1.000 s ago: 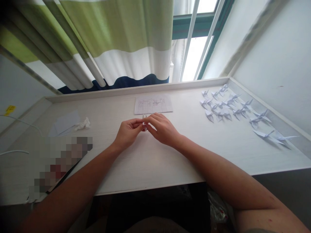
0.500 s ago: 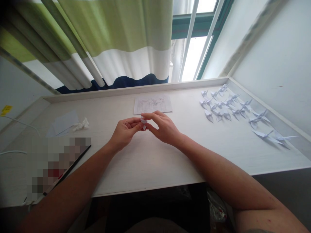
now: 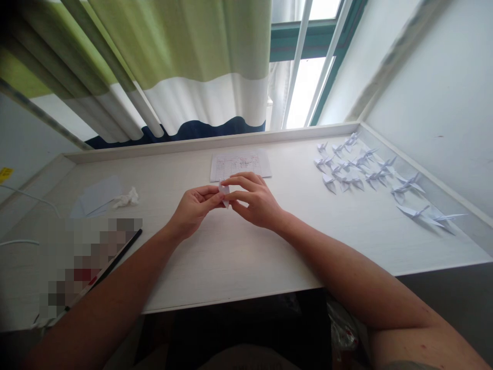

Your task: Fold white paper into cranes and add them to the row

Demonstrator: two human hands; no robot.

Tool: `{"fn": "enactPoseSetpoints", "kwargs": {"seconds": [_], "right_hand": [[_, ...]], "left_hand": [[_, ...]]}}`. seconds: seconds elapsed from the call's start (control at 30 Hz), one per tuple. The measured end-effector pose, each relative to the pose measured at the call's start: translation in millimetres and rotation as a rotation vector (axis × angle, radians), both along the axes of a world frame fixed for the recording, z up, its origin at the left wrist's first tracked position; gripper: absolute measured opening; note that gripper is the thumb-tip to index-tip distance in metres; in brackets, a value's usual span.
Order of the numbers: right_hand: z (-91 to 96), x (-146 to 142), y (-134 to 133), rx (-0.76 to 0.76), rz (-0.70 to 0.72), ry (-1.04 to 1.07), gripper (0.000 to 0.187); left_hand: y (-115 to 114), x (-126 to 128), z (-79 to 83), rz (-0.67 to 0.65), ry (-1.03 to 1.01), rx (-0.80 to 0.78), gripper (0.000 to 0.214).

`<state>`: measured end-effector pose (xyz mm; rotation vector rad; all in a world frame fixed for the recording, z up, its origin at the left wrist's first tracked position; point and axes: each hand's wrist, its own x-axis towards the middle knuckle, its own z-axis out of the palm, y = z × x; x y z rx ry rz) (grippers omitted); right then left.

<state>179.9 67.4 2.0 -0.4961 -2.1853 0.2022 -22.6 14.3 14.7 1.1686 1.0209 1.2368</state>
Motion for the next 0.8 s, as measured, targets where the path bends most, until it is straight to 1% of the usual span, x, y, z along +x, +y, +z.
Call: {"fn": "enactPoseSetpoints", "kwargs": {"seconds": [0.1, 0.17, 0.23, 0.3, 0.4, 0.5, 0.63, 0.73, 0.8], "right_hand": [[3.5, 0.3, -6.4, -0.049, 0.037, 0.100, 0.022], [3.9, -1.1, -9.8, -0.122, 0.049, 0.212, 0.017], [1.9, -3.8, -11.0, -0.252, 0.017, 0.299, 0.013], [-1.6, -6.7, -10.3, -0.410, 0.006, 0.316, 0.015], [-6.6, -9.6, -7.7, -0.579, 0.077, 0.309, 0.016], [-8.7, -10.4, -6.0, -0.658, 0.108, 0.353, 0.018], [-8.5, -11.4, -4.6, -0.712, 0.099, 0.391, 0.026], [-7.8, -12.3, -3.8, -0.751, 0.056, 0.391, 0.033], [-7.2, -12.7, -3.7, -0.814, 0.050, 0.392, 0.037]], "left_hand": [[0.2, 0.4, -1.7, -0.013, -0.001, 0.042, 0.044], [0.0, 1.2, -3.2, -0.008, 0.021, 0.066, 0.048], [-0.2, 1.9, -4.9, 0.019, 0.069, 0.082, 0.049], [-0.3, 2.2, -6.5, 0.049, 0.111, 0.103, 0.048], [0.3, 2.5, -8.0, 0.069, 0.120, 0.125, 0.045], [1.2, 3.7, -8.5, 0.072, 0.093, 0.109, 0.045], [1.2, 6.9, -10.0, 0.116, 0.057, 0.075, 0.043], [0.7, 7.8, -11.1, 0.164, 0.112, 0.071, 0.040], [0.6, 7.0, -10.8, 0.177, 0.161, 0.074, 0.037]]}}
